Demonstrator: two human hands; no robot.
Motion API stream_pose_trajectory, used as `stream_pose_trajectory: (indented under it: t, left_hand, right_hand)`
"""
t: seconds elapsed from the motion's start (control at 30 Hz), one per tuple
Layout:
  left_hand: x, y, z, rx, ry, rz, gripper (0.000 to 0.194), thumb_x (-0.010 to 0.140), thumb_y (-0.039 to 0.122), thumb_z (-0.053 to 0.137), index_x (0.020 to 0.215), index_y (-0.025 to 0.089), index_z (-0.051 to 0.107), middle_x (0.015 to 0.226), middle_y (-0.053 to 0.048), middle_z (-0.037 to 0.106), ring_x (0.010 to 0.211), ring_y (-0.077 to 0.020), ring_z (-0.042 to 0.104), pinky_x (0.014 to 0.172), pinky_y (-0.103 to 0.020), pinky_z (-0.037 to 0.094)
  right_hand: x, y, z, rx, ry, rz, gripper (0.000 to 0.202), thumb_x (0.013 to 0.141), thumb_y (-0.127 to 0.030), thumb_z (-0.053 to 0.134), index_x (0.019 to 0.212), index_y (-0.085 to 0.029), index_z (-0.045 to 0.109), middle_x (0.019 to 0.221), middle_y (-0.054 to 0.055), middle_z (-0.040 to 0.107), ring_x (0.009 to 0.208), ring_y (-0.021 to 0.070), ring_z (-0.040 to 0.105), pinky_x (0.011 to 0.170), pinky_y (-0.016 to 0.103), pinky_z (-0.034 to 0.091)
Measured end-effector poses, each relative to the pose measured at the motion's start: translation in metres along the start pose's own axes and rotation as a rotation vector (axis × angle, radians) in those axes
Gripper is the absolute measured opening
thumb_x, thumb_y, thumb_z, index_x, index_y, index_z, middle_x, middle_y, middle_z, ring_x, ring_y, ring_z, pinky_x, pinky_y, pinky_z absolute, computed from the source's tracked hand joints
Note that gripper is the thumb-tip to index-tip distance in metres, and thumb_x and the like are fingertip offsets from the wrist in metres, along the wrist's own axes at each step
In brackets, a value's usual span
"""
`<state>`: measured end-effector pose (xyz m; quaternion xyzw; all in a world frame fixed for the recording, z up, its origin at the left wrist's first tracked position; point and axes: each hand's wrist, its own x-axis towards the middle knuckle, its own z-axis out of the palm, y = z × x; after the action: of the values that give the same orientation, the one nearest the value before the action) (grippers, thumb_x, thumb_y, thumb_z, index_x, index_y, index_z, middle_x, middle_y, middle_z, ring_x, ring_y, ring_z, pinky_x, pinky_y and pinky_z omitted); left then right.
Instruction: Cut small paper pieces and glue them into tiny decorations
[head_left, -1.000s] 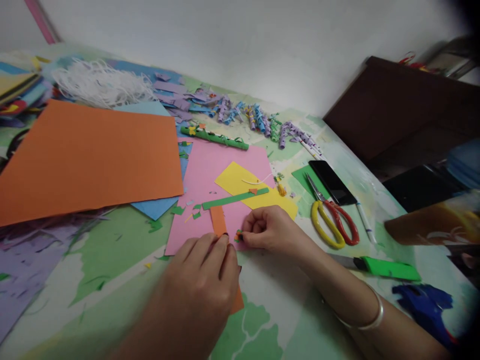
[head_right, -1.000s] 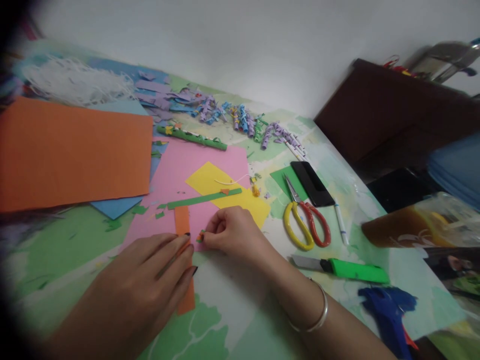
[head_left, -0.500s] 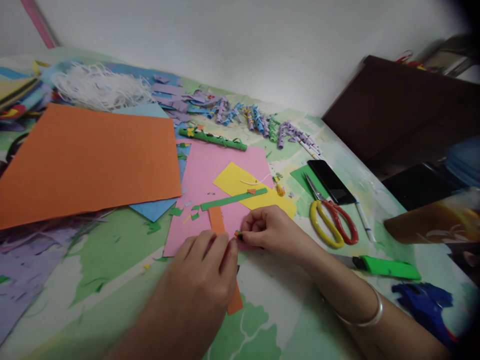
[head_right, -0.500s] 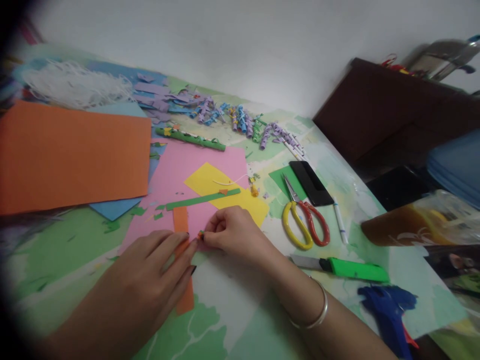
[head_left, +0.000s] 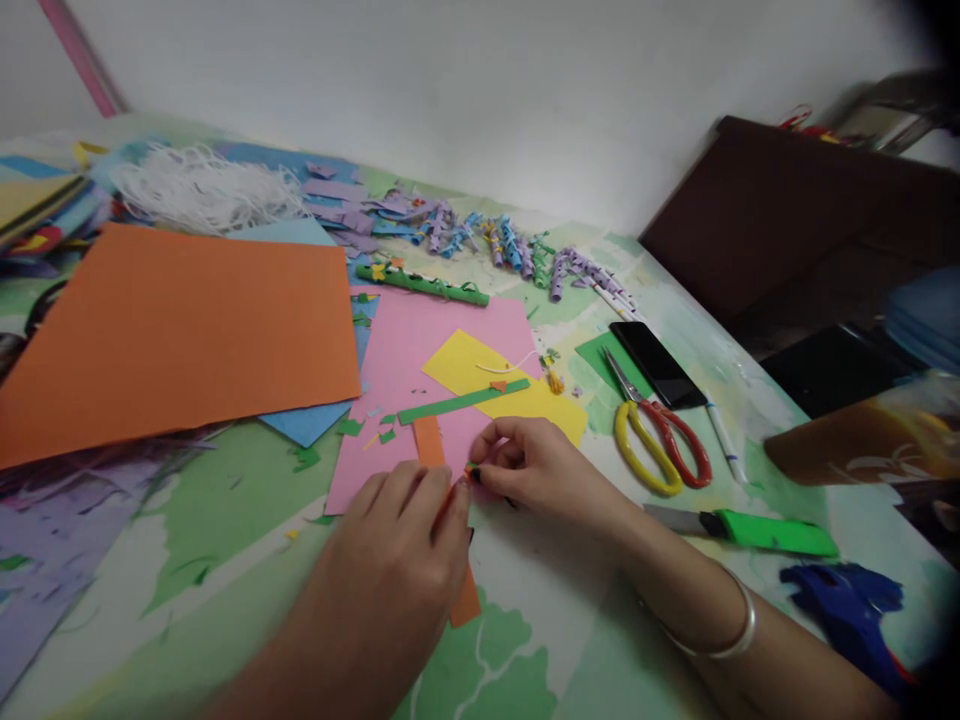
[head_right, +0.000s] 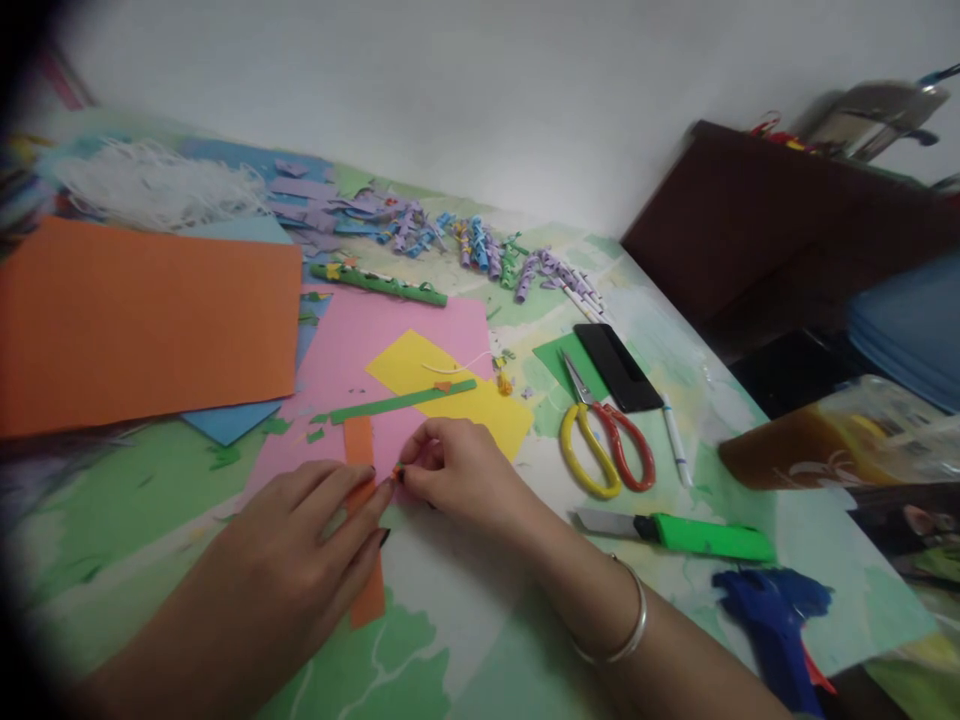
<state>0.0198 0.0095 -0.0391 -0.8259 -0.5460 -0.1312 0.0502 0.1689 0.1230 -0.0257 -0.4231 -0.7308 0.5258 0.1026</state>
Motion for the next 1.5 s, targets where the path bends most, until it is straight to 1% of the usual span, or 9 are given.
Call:
stream_pose_trajectory:
  t: [0.17, 0.37, 0.47, 0.57, 0.67, 0.77, 1.2, 1.37, 1.5]
  left_hand:
    - [0.000, -0.003, -0.002, -0.018, 0.005, 0.031, 0.015, 0.077, 0.009, 0.054, 0.083, 0.013, 0.068, 0.092, -0.015, 0.069, 0.087, -0.0320, 0.063, 0.068, -0.048, 0.055]
    - [-0.001, -0.001, 0.000, -0.017, 0.109, 0.021, 0.022, 0.081, 0.008, 0.049, 0.093, 0.009, 0.068, 0.086, -0.015, 0.069, 0.086, -0.0318, 0.063, 0.070, -0.048, 0.055]
    - [0.000, -0.002, -0.004, -0.104, 0.240, -0.047, 0.023, 0.087, 0.011, 0.045, 0.098, 0.009, 0.066, 0.086, -0.014, 0.069, 0.085, -0.0285, 0.064, 0.072, -0.045, 0.054]
    - [0.004, -0.007, -0.011, -0.344, 0.336, -0.233, 0.018, 0.089, 0.019, 0.049, 0.097, 0.013, 0.064, 0.085, -0.009, 0.070, 0.076, -0.0215, 0.065, 0.066, -0.036, 0.054]
    - [0.010, -0.013, -0.019, -0.701, 0.195, -0.510, 0.014, 0.084, 0.027, 0.057, 0.091, 0.020, 0.066, 0.083, -0.002, 0.071, 0.069, -0.0161, 0.065, 0.062, -0.029, 0.053]
    - [0.014, -0.014, -0.024, -0.942, 0.081, -0.659, 0.013, 0.080, 0.030, 0.059, 0.085, 0.022, 0.069, 0.082, 0.000, 0.072, 0.073, -0.0166, 0.066, 0.063, -0.026, 0.052]
    - [0.016, -0.015, -0.032, -1.276, 0.069, -0.674, 0.010, 0.076, 0.025, 0.061, 0.072, 0.019, 0.067, 0.069, 0.001, 0.067, 0.066, -0.0126, 0.061, 0.063, -0.022, 0.048]
    - [0.019, -0.013, -0.034, -1.316, 0.109, -0.691, 0.009, 0.074, 0.024, 0.062, 0.068, 0.019, 0.067, 0.064, 0.002, 0.065, 0.063, -0.0119, 0.060, 0.062, -0.022, 0.049]
    - [0.019, -0.013, -0.033, -1.291, 0.109, -0.662, 0.011, 0.074, 0.026, 0.062, 0.068, 0.019, 0.067, 0.065, 0.000, 0.065, 0.065, -0.0132, 0.062, 0.064, -0.023, 0.050]
  right_hand:
    - [0.003, 0.002, 0.002, 0.029, -0.008, 0.010, 0.011, 0.069, -0.007, 0.055, 0.073, -0.016, 0.061, 0.051, -0.006, 0.053, 0.044, 0.0057, 0.045, 0.042, 0.017, 0.035]
    - [0.003, 0.001, 0.000, 0.079, -0.044, 0.026, 0.009, 0.068, -0.007, 0.057, 0.068, -0.015, 0.060, 0.049, -0.006, 0.050, 0.043, 0.0055, 0.043, 0.040, 0.018, 0.031]
    - [0.000, -0.005, -0.003, 0.213, -0.052, 0.032, 0.005, 0.070, -0.011, 0.058, 0.068, -0.015, 0.060, 0.046, -0.007, 0.047, 0.040, 0.0045, 0.038, 0.038, 0.018, 0.027]
    - [-0.005, -0.012, -0.003, 0.354, -0.031, -0.001, 0.004, 0.072, -0.018, 0.063, 0.071, -0.014, 0.061, 0.044, -0.009, 0.044, 0.038, 0.0035, 0.033, 0.037, 0.018, 0.022]
    - [-0.012, -0.019, 0.002, 0.443, -0.001, -0.039, 0.010, 0.072, -0.023, 0.066, 0.073, -0.014, 0.060, 0.046, -0.009, 0.047, 0.038, 0.0026, 0.031, 0.036, 0.017, 0.021]
    - [-0.018, -0.024, 0.008, 0.471, 0.044, -0.063, 0.013, 0.070, -0.023, 0.069, 0.074, -0.014, 0.060, 0.048, -0.008, 0.049, 0.038, 0.0020, 0.030, 0.036, 0.017, 0.020]
    - [-0.025, -0.027, 0.010, 0.657, 0.012, -0.060, 0.015, 0.071, -0.028, 0.067, 0.075, -0.018, 0.057, 0.046, -0.010, 0.043, 0.037, 0.0029, 0.026, 0.034, 0.018, 0.014]
    - [-0.021, -0.028, -0.004, 0.618, 0.206, -0.110, 0.017, 0.070, -0.031, 0.066, 0.077, -0.018, 0.057, 0.047, -0.009, 0.042, 0.038, 0.0037, 0.028, 0.036, 0.019, 0.014]
    - [-0.014, -0.020, -0.040, 0.324, 0.584, -0.217, 0.016, 0.071, -0.029, 0.058, 0.082, -0.017, 0.057, 0.055, -0.005, 0.048, 0.040, 0.0050, 0.032, 0.038, 0.021, 0.021]
